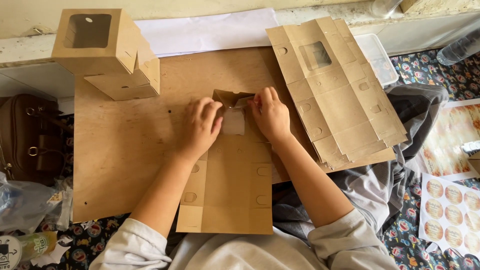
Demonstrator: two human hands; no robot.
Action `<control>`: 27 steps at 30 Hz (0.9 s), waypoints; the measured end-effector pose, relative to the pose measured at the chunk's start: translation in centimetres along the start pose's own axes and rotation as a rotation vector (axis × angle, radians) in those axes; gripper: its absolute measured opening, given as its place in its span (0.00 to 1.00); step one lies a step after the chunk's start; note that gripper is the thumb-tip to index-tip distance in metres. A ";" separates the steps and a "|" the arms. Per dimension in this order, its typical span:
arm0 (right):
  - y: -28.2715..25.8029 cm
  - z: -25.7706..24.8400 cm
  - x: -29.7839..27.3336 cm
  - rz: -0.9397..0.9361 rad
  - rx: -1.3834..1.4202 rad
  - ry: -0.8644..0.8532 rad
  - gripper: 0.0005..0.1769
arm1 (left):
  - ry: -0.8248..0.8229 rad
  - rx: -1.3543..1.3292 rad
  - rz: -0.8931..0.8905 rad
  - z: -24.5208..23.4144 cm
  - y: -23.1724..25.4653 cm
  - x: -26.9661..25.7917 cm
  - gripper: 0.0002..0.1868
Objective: The person assembles a flat cardboard pastry box by hand, repeatedly folding its sides and flaps until it forms a rigid box.
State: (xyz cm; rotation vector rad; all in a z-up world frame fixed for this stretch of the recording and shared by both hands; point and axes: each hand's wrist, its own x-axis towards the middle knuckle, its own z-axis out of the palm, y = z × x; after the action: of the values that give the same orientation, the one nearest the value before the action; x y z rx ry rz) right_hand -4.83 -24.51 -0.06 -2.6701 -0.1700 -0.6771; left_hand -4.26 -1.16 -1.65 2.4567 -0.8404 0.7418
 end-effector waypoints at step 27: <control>1.7 0.2 2.0 -0.157 -0.232 -0.259 0.11 | -0.032 0.270 -0.281 2.8 -6.2 1.1 0.13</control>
State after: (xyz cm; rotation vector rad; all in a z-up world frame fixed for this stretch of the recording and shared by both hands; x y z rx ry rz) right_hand -2.64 -25.98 0.13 -2.9870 -0.3960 -0.4147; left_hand 1.52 1.29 -4.50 2.7540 -0.4111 0.7535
